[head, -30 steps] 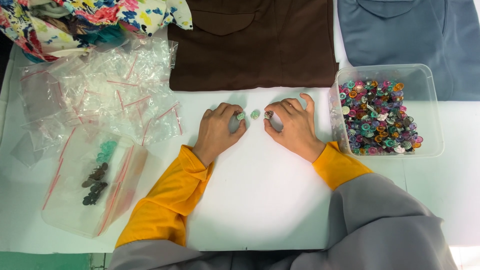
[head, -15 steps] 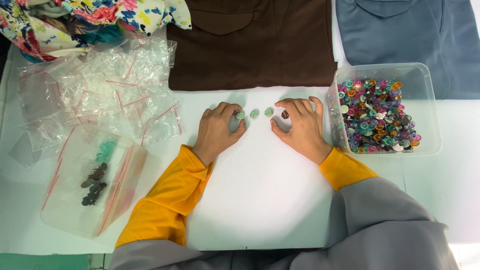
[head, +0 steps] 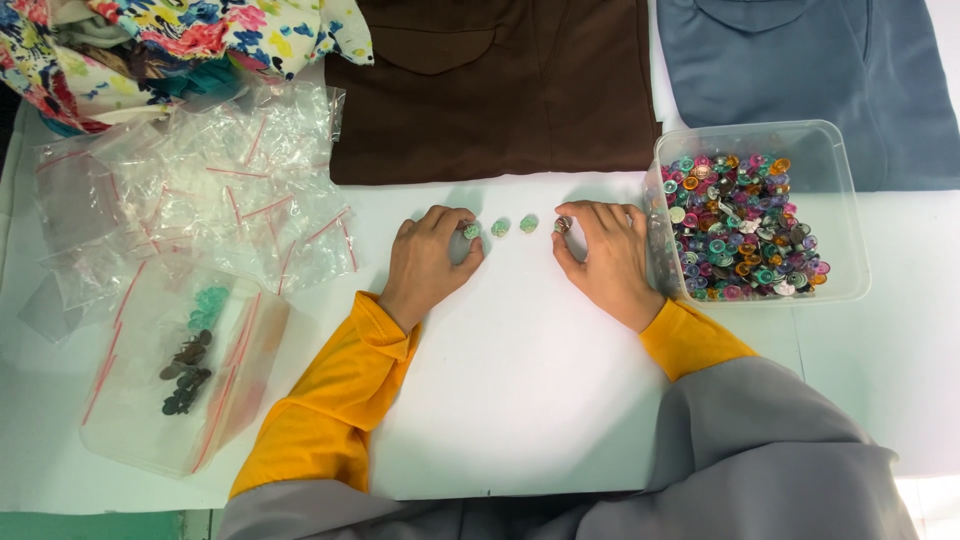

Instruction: Sorting different colored buttons and placing them into small plastic zip-lock bags.

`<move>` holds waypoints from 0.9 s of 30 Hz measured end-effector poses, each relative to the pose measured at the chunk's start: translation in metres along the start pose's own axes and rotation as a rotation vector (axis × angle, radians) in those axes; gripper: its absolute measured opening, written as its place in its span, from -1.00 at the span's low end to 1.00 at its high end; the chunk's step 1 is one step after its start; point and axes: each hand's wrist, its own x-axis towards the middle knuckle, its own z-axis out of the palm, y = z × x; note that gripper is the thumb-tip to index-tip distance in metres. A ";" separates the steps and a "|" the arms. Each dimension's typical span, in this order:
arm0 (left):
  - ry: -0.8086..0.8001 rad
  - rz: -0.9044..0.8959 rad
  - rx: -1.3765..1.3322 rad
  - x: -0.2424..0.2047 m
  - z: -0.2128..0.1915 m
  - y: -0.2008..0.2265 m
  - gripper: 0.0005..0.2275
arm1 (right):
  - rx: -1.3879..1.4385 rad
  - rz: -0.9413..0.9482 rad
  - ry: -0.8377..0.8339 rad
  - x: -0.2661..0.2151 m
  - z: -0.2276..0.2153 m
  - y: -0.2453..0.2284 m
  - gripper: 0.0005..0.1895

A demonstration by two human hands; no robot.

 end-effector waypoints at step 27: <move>-0.336 0.249 0.114 0.117 0.112 0.225 -0.60 | 0.235 0.309 -0.535 -0.009 -0.162 0.108 -0.49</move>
